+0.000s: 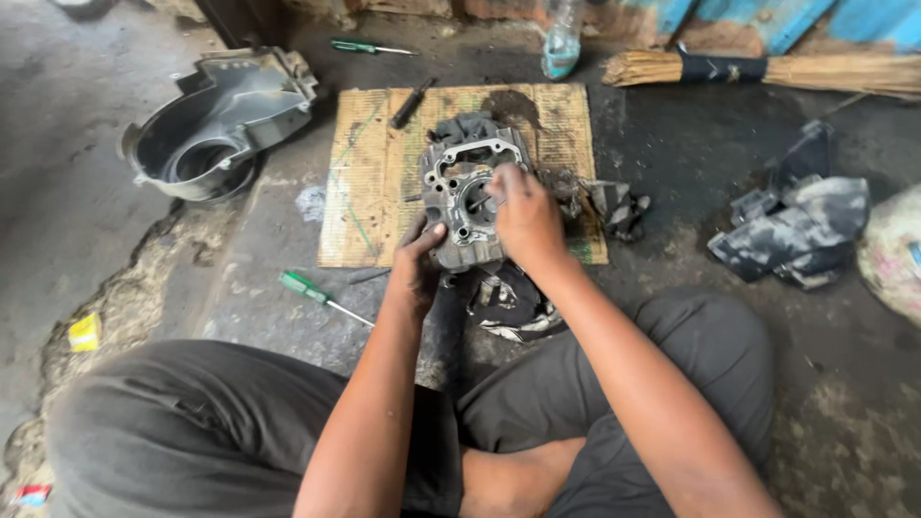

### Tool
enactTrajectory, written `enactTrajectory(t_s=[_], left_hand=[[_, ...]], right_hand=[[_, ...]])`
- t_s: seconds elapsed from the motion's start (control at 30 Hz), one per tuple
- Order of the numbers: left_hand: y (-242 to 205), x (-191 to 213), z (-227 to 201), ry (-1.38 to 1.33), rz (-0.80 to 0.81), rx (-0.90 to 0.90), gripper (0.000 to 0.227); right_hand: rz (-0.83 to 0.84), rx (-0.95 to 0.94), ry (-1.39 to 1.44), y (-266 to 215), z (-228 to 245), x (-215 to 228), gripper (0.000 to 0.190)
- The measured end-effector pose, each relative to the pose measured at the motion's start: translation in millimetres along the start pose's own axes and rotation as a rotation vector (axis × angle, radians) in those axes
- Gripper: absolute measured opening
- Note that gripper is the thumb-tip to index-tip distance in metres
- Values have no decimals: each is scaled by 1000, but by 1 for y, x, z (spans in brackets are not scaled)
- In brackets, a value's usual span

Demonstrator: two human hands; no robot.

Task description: The person sits on the floor and cleans a disassembled engine cylinder block using a rag. They wipe the exterior surfaces and the interior bore of the cylinder, rotating the block to access different areas. The person also uses a small metal tool to scrape or clean specific spots inside the cylinder.

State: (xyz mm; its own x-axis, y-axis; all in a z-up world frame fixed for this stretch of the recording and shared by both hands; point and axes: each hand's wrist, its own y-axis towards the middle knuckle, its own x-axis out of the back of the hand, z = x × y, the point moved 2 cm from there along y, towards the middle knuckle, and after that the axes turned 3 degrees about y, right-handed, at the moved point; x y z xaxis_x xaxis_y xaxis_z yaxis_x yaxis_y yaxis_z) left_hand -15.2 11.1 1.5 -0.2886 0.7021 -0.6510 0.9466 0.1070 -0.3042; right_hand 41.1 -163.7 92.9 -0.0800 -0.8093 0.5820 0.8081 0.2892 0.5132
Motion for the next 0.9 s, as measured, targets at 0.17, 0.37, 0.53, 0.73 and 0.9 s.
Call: enactTrajectory(t_s=[0.17, 0.37, 0.53, 0.73, 0.9], left_hand=[[-8, 6, 9, 20, 4, 27, 89], [-7, 1, 2, 3, -25, 64, 90], [-11, 1, 0, 63, -31, 83, 91], [-1, -6, 3, 87, -108, 26, 85], [19, -19, -11, 532, -371, -341, 87]], right_hand=[[-57, 5, -62, -17, 6, 9, 25], [-63, -13, -41, -20, 8, 3, 20], [-72, 9, -67, -23, -9, -5, 16], [-339, -85, 134, -5, -27, 7, 9], [-425, -190, 591, 12, -42, 33, 10]])
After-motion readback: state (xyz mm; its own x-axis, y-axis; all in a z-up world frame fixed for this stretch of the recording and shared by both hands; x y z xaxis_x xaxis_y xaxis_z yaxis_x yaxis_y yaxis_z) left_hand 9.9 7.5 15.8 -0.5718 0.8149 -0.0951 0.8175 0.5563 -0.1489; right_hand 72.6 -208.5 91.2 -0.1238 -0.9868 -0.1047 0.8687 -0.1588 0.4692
